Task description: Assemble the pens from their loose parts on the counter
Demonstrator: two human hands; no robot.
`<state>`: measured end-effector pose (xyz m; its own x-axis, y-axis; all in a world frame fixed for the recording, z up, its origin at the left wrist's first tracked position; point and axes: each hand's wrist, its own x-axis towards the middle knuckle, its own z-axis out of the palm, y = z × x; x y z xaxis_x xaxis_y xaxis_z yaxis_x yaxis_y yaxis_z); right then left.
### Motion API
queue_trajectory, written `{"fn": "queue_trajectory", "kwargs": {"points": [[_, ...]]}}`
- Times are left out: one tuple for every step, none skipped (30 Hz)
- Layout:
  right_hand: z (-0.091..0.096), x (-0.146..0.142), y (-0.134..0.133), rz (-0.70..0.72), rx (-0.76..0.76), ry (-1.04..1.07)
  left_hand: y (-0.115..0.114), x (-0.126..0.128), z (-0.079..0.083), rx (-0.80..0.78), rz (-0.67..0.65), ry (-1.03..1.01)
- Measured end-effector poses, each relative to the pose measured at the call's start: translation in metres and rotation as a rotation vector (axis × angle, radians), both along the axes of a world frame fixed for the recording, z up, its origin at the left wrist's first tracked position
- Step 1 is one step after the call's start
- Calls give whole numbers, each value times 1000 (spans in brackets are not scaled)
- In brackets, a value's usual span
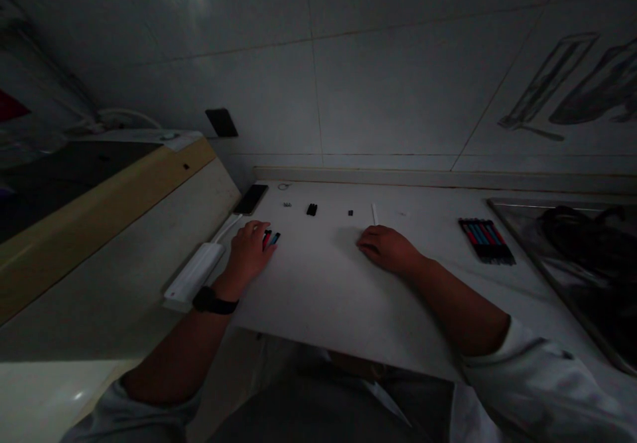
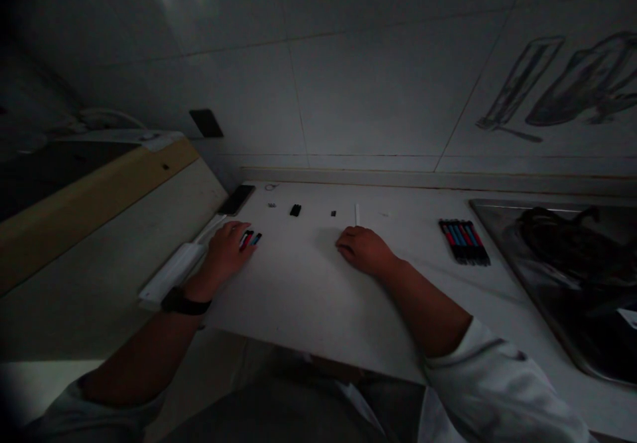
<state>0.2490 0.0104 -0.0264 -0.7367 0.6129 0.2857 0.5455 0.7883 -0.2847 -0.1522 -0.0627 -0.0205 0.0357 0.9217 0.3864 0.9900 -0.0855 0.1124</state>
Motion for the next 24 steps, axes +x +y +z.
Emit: {"fn": "queue_trajectory", "kwargs": {"points": [[0,0,0,2,1,-7,-1,1,0,3,6,12],[1,0,0,4,2,-15,-2,3,0,5,15,30],[1,0,-1,2,5,-20,-3,4,1,3,25,51],[2,0,-1,-1,7,-22,-5,6,1,-5,38,75],[2,0,-1,-3,8,-21,-6,8,2,-19,46,96],[2,0,-1,-4,6,-19,-7,11,3,-38,46,112],[2,0,-1,-5,4,-17,-7,15,4,-54,36,120],[1,0,-1,-6,2,-18,-6,20,7,-65,13,119],[1,0,-1,-10,-2,-19,-4,27,10,-67,-24,112],[1,-1,-2,-21,-8,-18,-2,35,13,-62,-71,102],[2,-1,-3,-43,-17,-11,1,45,18,-53,-127,88],[2,-2,-5,-69,-30,5,5,56,23,-56,-193,78],[3,-4,-7,-95,-44,27,8,68,29,-72,-260,79],[4,-5,-9,-117,-57,56,12,81,35,-89,-320,89],[5,-6,-12,-132,-68,89,16,93,40,-99,-373,106],[6,-8,-14,-137,-75,122,20,106,46,-97,-422,125],[7,-8,-15,-135,-78,155,23,118,50,-86,-473,141],[8,-9,-16,-130,-77,183,27,129,55,-69,-520,145],[9,-9,-16,-128,-74,206,30,138,58,-62,-558,134],[9,-8,-16,-126,-69,223,33,146,62,-60,-590,111],[9,-8,-15,-127,-66,236,36,153,65,-67,-623,87],[9,-6,-14,-131,-64,248,39,158,67,-76,-649,58],[8,-5,-12,-134,-67,264,42,162,68,-87,-672,24],[8,-4,-11,-135,-74,287,45,165,69,-99,-688,-23]]}}
